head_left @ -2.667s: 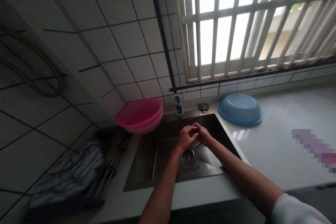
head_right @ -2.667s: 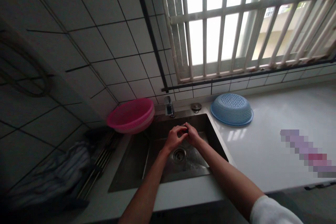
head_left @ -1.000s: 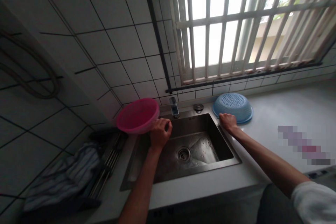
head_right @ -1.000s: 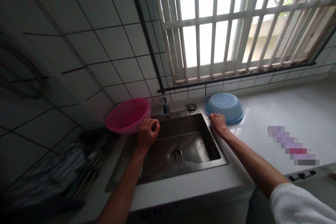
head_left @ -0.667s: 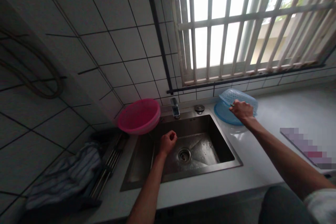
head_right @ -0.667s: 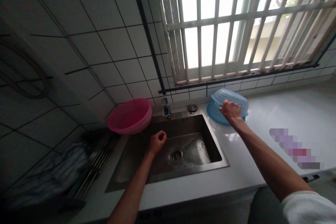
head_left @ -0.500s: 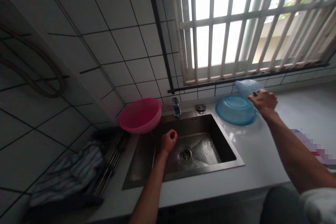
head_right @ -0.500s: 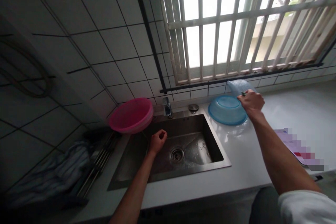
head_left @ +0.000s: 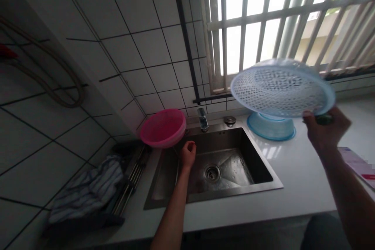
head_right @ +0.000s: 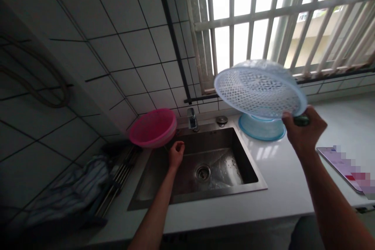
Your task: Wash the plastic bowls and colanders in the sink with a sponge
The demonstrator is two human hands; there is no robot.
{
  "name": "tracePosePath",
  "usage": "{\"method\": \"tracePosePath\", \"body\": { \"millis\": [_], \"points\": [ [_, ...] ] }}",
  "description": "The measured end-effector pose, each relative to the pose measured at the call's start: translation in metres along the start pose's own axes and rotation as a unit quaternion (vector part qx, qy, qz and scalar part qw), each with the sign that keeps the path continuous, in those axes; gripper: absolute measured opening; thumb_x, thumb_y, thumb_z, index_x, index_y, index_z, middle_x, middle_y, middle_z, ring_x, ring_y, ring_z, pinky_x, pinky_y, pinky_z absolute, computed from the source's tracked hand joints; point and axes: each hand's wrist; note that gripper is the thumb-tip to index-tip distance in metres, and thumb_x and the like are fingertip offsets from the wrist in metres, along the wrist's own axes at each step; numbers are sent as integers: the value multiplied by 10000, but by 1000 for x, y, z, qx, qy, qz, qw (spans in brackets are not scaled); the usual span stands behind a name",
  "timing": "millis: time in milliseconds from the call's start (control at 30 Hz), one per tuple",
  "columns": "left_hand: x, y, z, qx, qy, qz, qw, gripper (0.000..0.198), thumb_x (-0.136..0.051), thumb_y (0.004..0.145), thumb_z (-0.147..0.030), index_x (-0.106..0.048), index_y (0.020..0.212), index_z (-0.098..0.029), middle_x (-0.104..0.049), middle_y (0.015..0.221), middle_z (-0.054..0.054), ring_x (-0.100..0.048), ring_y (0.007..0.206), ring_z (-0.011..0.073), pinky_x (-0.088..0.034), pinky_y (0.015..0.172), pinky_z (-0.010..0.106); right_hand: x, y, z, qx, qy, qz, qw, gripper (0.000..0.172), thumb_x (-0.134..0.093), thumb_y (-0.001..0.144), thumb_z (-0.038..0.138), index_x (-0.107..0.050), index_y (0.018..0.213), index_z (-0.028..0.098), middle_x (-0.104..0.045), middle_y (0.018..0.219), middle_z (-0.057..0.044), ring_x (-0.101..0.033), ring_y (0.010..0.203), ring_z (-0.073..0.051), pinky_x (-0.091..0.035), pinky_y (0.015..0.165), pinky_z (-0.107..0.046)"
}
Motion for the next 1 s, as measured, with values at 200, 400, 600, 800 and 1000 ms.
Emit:
{"method": "tracePosePath", "body": {
  "millis": [200, 400, 600, 800, 1000],
  "points": [
    [-3, 6, 7, 17, -21, -14, 1000, 175, -565, 863, -267, -661, 991, -198, -718, 883, 42, -692, 825, 179, -534, 782, 282, -32, -70, 1, 38, -24, 355, 934, 230, -627, 828, 431, -610, 723, 226, -622, 640, -27, -594, 628, -194, -427, 613, -280],
    [-2, 17, 22, 40, -67, -54, 996, 158, -582, 816, -256, -678, 929, -201, -717, 870, 37, -686, 831, 200, -548, 806, 317, -118, -117, 55, 86, -196, 571, 792, 190, -658, 895, 330, -770, 1020, 241, -784, 973, -107, -739, 921, -243, -465, 748, -260],
    [7, 10, 22, 14, -48, -55, 997, 183, -567, 869, -277, -708, 957, -199, -741, 905, 51, -705, 863, 212, -563, 840, 341, -186, -163, 63, -31, -189, 559, 806, 313, -670, 906, 337, -758, 1203, 288, -782, 1105, -115, -744, 1025, -268, -473, 774, -271],
    [7, 15, -33, -130, 51, -64, 988, 353, -573, 940, -246, -685, 1272, -204, -731, 1209, 99, -703, 1082, 232, -551, 1014, 393, -200, -193, 36, -99, -128, 550, 819, 211, -681, 883, 387, -786, 1017, 263, -794, 990, -79, -737, 958, -233, -420, 700, -226],
    [5, 67, -102, -303, 193, 45, 932, 692, -545, 929, -124, -421, 1599, -245, -441, 1656, 55, -352, 1556, 248, -280, 1307, 461, -206, -185, 28, -124, -127, 537, 825, 201, -689, 845, 414, -788, 925, 259, -789, 897, -82, -742, 878, -242, -413, 665, -236]
  ]
}}
Point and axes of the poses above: each hand's wrist, its own y-axis towards the middle knuckle, its own x-axis out of the back of the hand, z = x × y
